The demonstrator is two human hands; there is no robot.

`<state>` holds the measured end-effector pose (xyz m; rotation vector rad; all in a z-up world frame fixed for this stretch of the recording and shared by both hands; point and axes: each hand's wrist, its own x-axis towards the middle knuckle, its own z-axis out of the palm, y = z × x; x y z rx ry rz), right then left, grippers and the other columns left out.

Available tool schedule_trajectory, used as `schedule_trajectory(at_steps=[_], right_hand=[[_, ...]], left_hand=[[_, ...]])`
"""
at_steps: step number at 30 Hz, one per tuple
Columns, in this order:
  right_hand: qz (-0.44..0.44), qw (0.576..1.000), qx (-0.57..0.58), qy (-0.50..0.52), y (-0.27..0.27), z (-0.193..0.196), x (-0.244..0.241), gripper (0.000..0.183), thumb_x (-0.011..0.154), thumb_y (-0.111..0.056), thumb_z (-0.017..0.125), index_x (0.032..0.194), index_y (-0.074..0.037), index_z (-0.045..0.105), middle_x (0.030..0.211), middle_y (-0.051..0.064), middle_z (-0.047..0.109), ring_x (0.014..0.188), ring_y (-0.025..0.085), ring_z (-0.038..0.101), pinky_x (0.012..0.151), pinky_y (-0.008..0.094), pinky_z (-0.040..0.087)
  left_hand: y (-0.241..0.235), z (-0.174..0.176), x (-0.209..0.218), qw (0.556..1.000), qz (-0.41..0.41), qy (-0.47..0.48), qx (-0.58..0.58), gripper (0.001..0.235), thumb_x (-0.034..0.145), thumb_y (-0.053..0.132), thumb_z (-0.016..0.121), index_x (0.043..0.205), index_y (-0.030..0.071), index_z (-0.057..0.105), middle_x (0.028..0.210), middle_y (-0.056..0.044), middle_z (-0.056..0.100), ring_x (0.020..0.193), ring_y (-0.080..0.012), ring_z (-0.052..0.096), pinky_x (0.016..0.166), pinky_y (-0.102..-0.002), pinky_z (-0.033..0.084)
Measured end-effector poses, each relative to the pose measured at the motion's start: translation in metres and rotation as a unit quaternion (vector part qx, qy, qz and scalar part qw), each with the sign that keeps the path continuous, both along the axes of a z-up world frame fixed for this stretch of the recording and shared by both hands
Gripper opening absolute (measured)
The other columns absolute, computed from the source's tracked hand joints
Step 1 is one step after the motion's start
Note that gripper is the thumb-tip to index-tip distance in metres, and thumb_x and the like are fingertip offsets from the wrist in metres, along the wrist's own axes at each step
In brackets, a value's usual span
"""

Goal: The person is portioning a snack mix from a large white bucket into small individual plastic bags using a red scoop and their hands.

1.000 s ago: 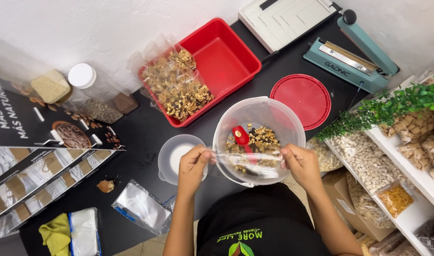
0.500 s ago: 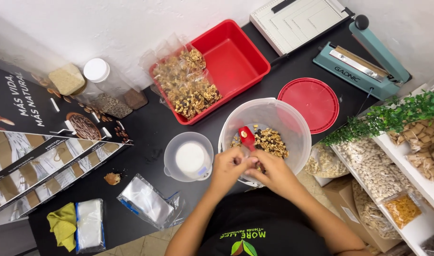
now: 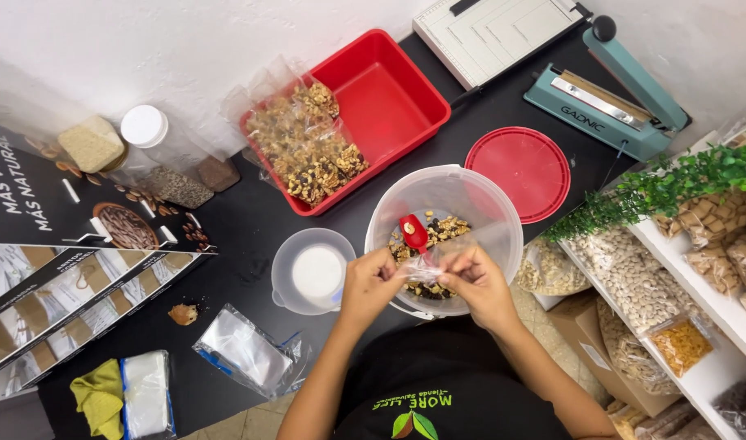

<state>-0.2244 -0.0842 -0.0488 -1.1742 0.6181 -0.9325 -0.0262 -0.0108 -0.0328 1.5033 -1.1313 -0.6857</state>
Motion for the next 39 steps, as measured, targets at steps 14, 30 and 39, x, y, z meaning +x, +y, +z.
schedule_trajectory(at_steps=[14,30,39], right_hand=[[0.036,0.948,-0.144,0.281,-0.013,-0.012,0.006,0.025,0.081,-0.007,0.077,0.097,-0.012,0.059,0.069,0.008,0.062,0.061,0.020,0.058,0.057,0.033,0.048],[-0.065,0.955,-0.264,0.116,0.008,0.000,0.018,0.022,0.079,0.010,0.071,0.091,-0.003,0.058,0.082,0.013,0.068,0.076,0.027,0.066,0.076,0.040,0.055],[-0.095,0.901,-0.311,0.286,-0.022,0.011,0.017,0.016,0.079,0.000,0.070,0.089,-0.007,0.059,0.075,0.016,0.062,0.071,0.039,0.065,0.067,0.045,0.053]], left_hand=[[0.004,0.001,-0.024,0.988,-0.008,0.154,0.007,0.021,0.085,-0.005,0.072,0.103,0.004,0.063,0.087,-0.016,0.078,0.076,-0.0212,0.069,0.073,-0.035,0.056],[-0.010,0.011,-0.019,0.941,0.140,-0.306,-0.040,0.012,0.084,0.015,0.070,0.086,0.012,0.059,0.071,-0.008,0.061,0.069,-0.0306,0.064,0.064,-0.041,0.051],[0.008,0.009,-0.046,0.998,0.041,-0.023,-0.042,0.029,0.071,0.000,0.079,0.093,0.010,0.063,0.062,-0.009,0.065,0.059,-0.0296,0.065,0.059,-0.036,0.053]])
